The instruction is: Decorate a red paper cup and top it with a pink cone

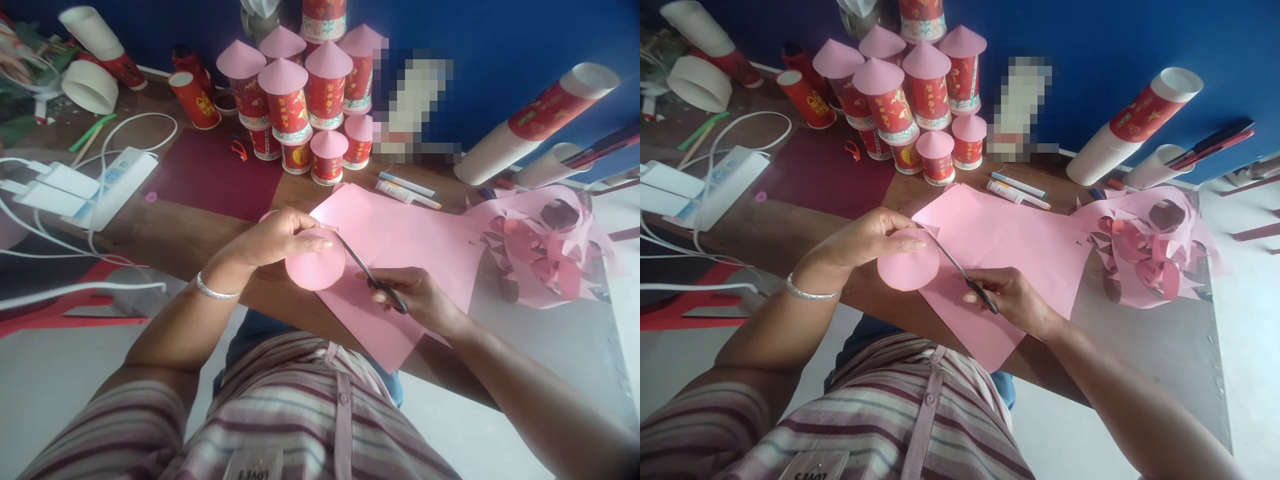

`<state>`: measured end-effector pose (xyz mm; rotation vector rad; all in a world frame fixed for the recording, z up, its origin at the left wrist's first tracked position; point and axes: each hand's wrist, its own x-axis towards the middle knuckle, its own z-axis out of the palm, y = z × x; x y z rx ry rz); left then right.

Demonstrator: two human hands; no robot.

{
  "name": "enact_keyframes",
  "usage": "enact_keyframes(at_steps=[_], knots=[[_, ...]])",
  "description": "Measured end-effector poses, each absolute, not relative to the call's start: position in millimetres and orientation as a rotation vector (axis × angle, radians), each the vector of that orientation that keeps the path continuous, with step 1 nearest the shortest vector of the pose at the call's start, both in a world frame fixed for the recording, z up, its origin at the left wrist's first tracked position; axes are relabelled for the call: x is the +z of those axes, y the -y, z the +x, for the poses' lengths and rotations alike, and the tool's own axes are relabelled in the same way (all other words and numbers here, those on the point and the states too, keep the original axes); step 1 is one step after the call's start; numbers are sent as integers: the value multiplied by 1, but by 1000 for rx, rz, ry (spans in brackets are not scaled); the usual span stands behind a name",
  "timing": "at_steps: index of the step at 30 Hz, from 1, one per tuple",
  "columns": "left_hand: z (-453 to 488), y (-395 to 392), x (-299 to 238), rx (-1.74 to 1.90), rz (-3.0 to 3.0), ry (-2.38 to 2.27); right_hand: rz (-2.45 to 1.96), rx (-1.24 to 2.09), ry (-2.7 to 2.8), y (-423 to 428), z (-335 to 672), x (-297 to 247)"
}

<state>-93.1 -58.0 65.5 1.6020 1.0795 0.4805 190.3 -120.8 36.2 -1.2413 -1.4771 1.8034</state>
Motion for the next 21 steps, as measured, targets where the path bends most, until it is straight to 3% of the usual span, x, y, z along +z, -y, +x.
enact_keyframes(at_steps=[21], knots=[[-97, 59, 66, 497, 1581, -1084, -1271, 1793, 1493, 122, 191, 37]])
